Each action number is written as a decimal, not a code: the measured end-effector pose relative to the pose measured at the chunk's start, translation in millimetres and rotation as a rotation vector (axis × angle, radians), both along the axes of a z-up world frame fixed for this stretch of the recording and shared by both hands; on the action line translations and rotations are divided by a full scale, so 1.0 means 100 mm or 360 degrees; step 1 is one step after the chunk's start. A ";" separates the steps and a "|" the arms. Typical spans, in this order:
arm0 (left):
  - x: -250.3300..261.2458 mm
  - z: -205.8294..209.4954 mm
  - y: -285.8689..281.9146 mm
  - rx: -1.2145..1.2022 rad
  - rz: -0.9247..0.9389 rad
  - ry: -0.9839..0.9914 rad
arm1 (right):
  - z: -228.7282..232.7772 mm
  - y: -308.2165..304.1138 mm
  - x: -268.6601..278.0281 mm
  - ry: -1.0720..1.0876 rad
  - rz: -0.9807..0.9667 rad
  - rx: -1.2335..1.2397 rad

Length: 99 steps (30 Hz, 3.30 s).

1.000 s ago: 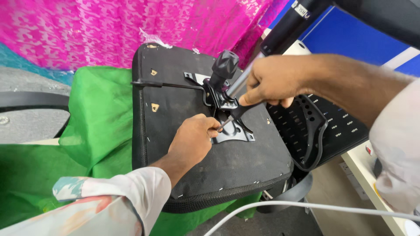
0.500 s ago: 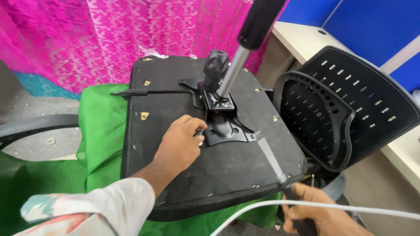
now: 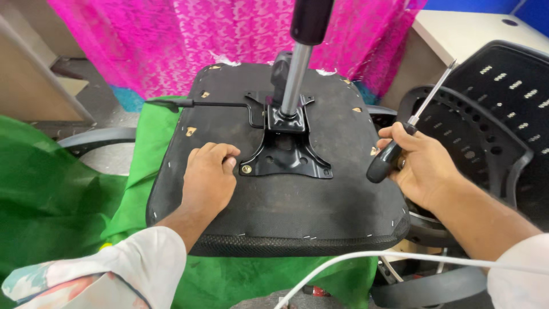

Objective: The person uses a screwdriver to tighten screws on a metal chair base attached to an upside-down chair seat. The person secures the base to the seat by tightening multiple screws in sequence.

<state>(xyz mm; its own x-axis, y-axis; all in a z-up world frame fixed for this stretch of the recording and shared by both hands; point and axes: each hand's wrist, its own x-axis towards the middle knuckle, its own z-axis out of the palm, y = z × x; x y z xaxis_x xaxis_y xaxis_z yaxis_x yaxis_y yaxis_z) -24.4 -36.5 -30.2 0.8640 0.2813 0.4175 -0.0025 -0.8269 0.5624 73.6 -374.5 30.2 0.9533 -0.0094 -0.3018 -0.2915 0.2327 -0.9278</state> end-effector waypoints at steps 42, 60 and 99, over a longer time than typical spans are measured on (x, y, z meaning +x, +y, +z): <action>0.29 0.04 0.01 0.0237 -0.0295 0.0338 | -0.43 0.82 -0.07 -0.0423 0.0407 -0.2051; 0.27 0.03 0.03 0.0296 -0.0333 0.0138 | -0.32 0.85 0.00 -0.0229 0.0544 -0.1746; 0.28 0.07 0.06 0.0209 -0.0296 0.0215 | -0.50 0.70 0.01 -0.0251 0.0533 -0.1720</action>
